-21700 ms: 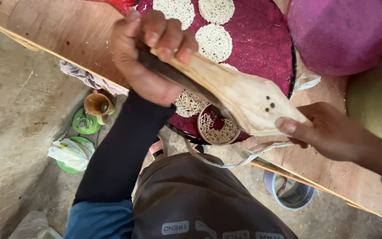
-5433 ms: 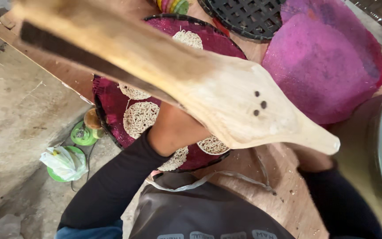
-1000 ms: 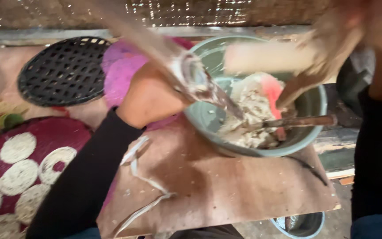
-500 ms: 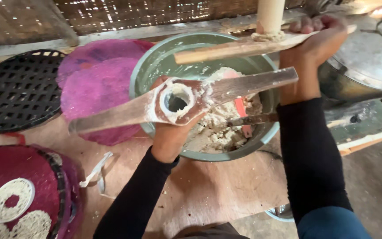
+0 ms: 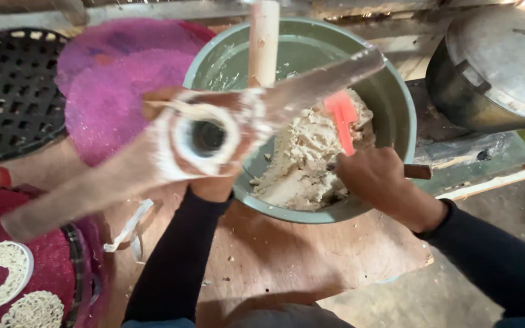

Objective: The person uses a wooden press tool to shape glutinous rice dough into small circular crackers on a tray and refills the tool by hand from a large bowl.

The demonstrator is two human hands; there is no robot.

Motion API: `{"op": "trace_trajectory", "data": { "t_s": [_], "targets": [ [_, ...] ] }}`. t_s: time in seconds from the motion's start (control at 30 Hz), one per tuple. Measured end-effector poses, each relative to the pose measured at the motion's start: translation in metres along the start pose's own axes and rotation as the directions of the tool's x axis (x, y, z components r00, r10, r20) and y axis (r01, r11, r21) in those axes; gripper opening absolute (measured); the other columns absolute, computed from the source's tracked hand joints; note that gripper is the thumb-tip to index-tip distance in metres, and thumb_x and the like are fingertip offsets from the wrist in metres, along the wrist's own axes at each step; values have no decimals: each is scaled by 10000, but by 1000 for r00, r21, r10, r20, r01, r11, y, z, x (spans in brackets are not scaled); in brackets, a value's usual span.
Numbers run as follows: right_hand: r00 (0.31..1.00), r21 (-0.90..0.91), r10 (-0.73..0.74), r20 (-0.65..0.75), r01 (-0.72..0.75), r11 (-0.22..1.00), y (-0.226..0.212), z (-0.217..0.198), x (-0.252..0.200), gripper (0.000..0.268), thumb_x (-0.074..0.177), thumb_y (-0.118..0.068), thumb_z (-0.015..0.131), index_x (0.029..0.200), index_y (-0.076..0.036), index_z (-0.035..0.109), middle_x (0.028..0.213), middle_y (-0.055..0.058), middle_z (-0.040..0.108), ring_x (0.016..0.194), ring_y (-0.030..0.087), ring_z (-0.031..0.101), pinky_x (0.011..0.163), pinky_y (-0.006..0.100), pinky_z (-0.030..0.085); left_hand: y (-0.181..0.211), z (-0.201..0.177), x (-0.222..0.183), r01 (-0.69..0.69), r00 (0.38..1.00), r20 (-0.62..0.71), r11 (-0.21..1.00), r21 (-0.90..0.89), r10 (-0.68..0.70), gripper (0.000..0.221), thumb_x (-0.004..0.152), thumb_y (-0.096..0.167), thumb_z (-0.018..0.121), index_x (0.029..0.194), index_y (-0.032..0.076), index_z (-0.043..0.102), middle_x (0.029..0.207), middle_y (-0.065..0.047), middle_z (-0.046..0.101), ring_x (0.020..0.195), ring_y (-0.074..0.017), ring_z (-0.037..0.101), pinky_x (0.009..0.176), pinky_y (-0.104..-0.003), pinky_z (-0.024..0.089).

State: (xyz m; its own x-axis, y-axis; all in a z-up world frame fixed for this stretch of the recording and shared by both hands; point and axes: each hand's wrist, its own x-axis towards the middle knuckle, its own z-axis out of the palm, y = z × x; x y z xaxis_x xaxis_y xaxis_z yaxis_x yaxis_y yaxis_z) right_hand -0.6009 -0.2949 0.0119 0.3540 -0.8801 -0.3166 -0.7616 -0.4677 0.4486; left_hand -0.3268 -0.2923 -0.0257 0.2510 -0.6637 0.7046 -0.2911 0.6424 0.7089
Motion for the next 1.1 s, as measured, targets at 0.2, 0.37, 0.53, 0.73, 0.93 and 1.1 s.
{"op": "trace_trajectory", "data": {
  "t_s": [0.2,0.37,0.53,0.73,0.93,1.1],
  "targets": [
    [939,-363,-119,-322,-6,932,34,-50,-51,231,941,-226,613,1167,-190,637,698,-17,686,517,160,665,613,358,516,-3,2,0,27,990,-127,955,-295,-67,424,979,163,766,1325,92,530,1259,-34,590,1119,-137,636,1055,-284,549],
    [981,-240,-164,-102,136,961,32,-17,-15,293,921,-301,625,1185,-174,640,726,-12,715,496,123,652,496,285,481,-17,5,-3,-25,984,-170,913,-408,-49,456,949,174,820,1297,95,536,1234,-28,579,1098,-130,641,1047,-282,556],
    [948,-178,-287,140,309,934,-22,-3,33,374,994,-287,576,1331,-127,544,630,-32,656,498,110,665,520,308,461,-28,18,-3,-89,986,-162,935,-344,34,490,918,185,874,1269,98,542,1209,-22,568,1078,-123,646,1040,-280,563],
    [889,84,-456,-37,458,885,-34,-6,30,181,867,-235,633,988,-104,664,607,53,659,536,229,678,533,404,532,-23,13,8,-215,971,-60,959,182,229,362,825,211,927,1109,79,745,1228,11,444,1094,-109,540,958,-239,530],
    [972,445,-213,100,148,883,6,-29,-3,256,935,-464,617,1053,-304,779,574,71,669,443,240,663,512,428,552,-16,15,14,-148,985,-92,989,0,147,309,849,129,871,1040,53,640,1048,-68,506,891,-169,584,783,-323,529],
    [910,330,33,413,-184,926,50,-55,-45,322,960,-482,568,1215,-422,755,640,-27,742,449,131,678,531,297,575,-17,28,15,175,971,-108,938,-298,-215,338,920,89,869,1023,73,547,878,-41,626,694,-152,630,609,-323,520]
  ]
}}
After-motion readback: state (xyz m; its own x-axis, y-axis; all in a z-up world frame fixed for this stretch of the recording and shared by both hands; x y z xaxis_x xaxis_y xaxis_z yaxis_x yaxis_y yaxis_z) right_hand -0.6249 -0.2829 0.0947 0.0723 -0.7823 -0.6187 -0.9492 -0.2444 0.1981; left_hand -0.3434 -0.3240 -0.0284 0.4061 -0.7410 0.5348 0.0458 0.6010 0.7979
